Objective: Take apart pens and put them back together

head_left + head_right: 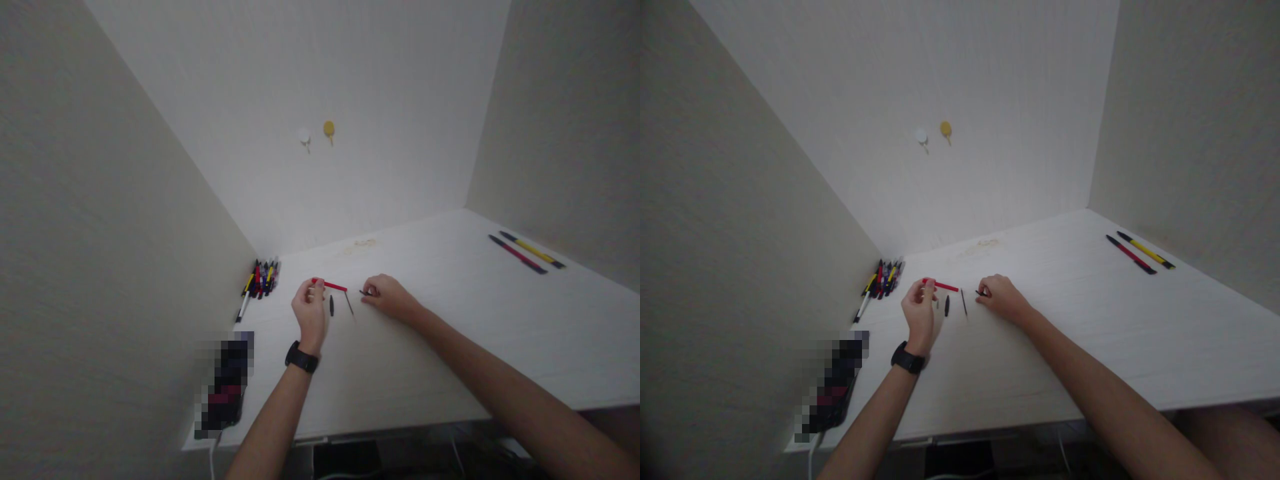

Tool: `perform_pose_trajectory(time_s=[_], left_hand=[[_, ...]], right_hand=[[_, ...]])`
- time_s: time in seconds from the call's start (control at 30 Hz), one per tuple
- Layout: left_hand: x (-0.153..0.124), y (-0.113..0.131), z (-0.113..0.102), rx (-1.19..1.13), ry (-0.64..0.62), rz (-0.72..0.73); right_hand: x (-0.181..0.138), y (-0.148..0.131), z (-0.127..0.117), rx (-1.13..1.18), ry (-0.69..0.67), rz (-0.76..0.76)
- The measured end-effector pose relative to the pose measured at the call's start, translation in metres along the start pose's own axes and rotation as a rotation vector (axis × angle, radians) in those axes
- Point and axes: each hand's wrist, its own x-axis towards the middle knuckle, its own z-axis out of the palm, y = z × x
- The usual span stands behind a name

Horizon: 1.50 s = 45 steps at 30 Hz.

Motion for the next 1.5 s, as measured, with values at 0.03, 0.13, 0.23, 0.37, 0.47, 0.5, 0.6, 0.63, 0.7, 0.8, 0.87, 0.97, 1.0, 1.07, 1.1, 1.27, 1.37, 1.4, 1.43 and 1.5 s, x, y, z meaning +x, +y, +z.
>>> perform_pose_trajectory(time_s=[0.03, 0.13, 0.23, 0.37, 0.47, 0.5, 0.6, 0.63, 0.7, 0.8, 0.87, 0.97, 1.0, 1.07, 1.1, 1.27, 1.37, 1.4, 1.43, 1.5], left_hand=[[0.0, 0.0, 0.0, 0.001, -0.004, 0.003], [0.0, 0.0, 0.0, -0.007, -0.013, 0.004], [-0.001, 0.001, 0.0, -0.013, -0.03, 0.003], [-0.001, 0.004, -0.001, -0.024, -0.054, 0.023], [-0.001, 0.005, -0.001, -0.088, -0.102, 0.019], [-0.002, 0.006, -0.001, -0.114, -0.126, 0.015], [-0.003, 0.006, 0.0, -0.163, -0.206, 0.016], [-0.003, 0.005, 0.0, -0.17, -0.238, 0.02], [-0.004, 0.004, 0.001, -0.179, -0.31, 0.018], [-0.006, 0.001, 0.002, -0.176, -0.431, -0.018], [-0.007, -0.001, 0.003, -0.163, -0.503, -0.039], [-0.007, -0.003, 0.005, -0.137, -0.555, -0.056], [-0.007, -0.003, 0.005, -0.126, -0.559, -0.061], [-0.006, -0.004, 0.005, -0.111, -0.558, -0.072], [-0.005, -0.004, 0.005, -0.107, -0.558, -0.08], [-0.005, -0.003, 0.005, -0.105, -0.567, -0.102], [-0.005, -0.005, 0.006, -0.106, -0.559, -0.1], [-0.005, -0.006, 0.006, -0.101, -0.554, -0.1], [-0.005, -0.007, 0.006, -0.095, -0.55, -0.098], [-0.005, -0.009, 0.006, -0.076, -0.544, -0.088]], right_hand=[[0.0, 0.0, 0.0, -0.011, -0.006, -0.004], [0.0, 0.001, -0.002, -0.021, -0.003, -0.016], [-0.001, 0.001, -0.004, -0.017, 0.014, -0.019], [0.0, -0.002, -0.009, 0.088, 0.08, -0.001], [0.002, -0.007, -0.012, 0.403, 0.102, 0.035], [0.002, -0.008, -0.012, 0.536, 0.078, 0.042], [0.002, -0.015, -0.013, 0.863, -0.029, 0.03], [0.001, -0.018, -0.014, 0.928, -0.048, 0.024], [-0.001, -0.023, -0.015, 1.011, -0.058, 0.018], [-0.002, -0.027, -0.018, 1.07, -0.035, 0.031], [-0.002, -0.027, -0.019, 1.079, 0.006, 0.054], [0.0, -0.025, -0.018, 1.074, 0.071, 0.09], [0.001, -0.024, -0.018, 1.072, 0.086, 0.1], [0.001, -0.025, -0.018, 1.069, 0.115, 0.113], [0.002, -0.025, -0.019, 1.063, 0.131, 0.12], [0.001, -0.028, -0.02, 1.038, 0.174, 0.142], [0.001, -0.028, -0.021, 1.035, 0.186, 0.139], [0.001, -0.028, -0.021, 1.035, 0.19, 0.135], [0.001, -0.029, -0.022, 1.034, 0.194, 0.133], [0.001, -0.03, -0.023, 1.027, 0.212, 0.135]])
